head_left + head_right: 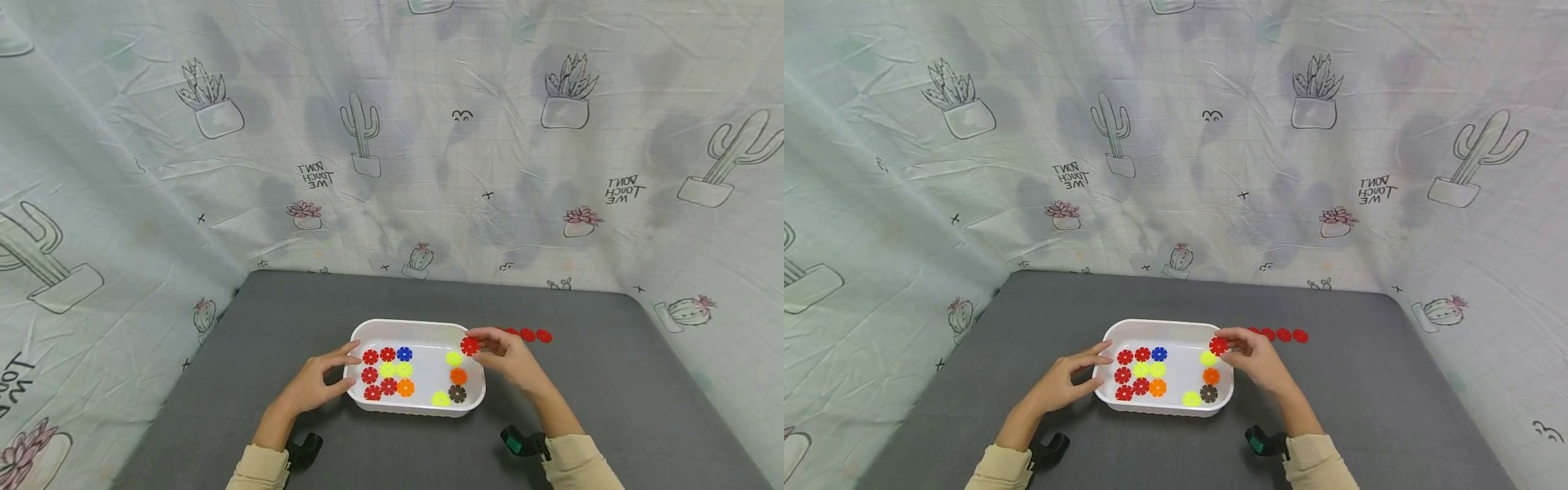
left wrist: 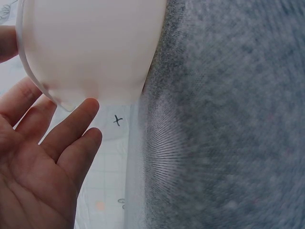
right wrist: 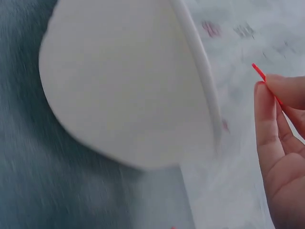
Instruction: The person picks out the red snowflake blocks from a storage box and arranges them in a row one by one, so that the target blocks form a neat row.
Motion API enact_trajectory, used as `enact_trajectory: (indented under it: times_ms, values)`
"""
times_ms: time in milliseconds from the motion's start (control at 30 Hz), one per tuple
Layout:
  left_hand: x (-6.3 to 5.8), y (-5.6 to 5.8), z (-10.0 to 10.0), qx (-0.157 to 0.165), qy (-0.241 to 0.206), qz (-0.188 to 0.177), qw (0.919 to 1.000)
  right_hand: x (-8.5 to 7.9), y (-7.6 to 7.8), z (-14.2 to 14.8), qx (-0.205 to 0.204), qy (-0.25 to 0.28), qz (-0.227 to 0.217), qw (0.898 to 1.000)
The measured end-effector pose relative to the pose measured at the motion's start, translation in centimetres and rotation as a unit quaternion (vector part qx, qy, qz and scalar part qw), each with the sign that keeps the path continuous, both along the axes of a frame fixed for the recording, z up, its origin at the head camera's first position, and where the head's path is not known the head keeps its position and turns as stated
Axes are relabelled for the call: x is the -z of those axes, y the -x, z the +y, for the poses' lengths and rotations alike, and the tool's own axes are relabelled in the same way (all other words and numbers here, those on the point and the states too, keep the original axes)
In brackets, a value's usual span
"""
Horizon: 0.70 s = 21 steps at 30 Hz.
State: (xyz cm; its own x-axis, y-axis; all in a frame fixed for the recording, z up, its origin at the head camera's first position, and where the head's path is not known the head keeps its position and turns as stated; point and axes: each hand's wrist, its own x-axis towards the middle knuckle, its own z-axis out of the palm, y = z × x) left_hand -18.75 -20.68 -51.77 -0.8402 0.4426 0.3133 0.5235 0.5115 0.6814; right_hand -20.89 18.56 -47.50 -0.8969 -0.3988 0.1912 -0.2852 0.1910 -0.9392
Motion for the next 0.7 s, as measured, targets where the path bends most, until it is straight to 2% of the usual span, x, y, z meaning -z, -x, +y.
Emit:
enact_trajectory:
  times_ms: [167,267,533,700]
  values:
    - [0.0,0.1,0.0,0.002,-0.007,-0.007,0.9999,0.4,0.4,2.3,0.062,0.011,0.016,0.998]
    - [0.1,0.1,-0.1,0.003,-0.005,-0.002,1.0,0.8,0.7,3.6,0.084,0.03,0.017,0.996]
    - [0.1,0.2,-0.2,0.004,-0.004,-0.004,1.0,2.4,1.4,7.0,0.133,0.081,-0.017,0.988]
    - [-0.1,0.1,-0.1,0.005,-0.003,-0.004,1.0,3.4,1.8,9.2,0.175,0.107,-0.032,0.978]
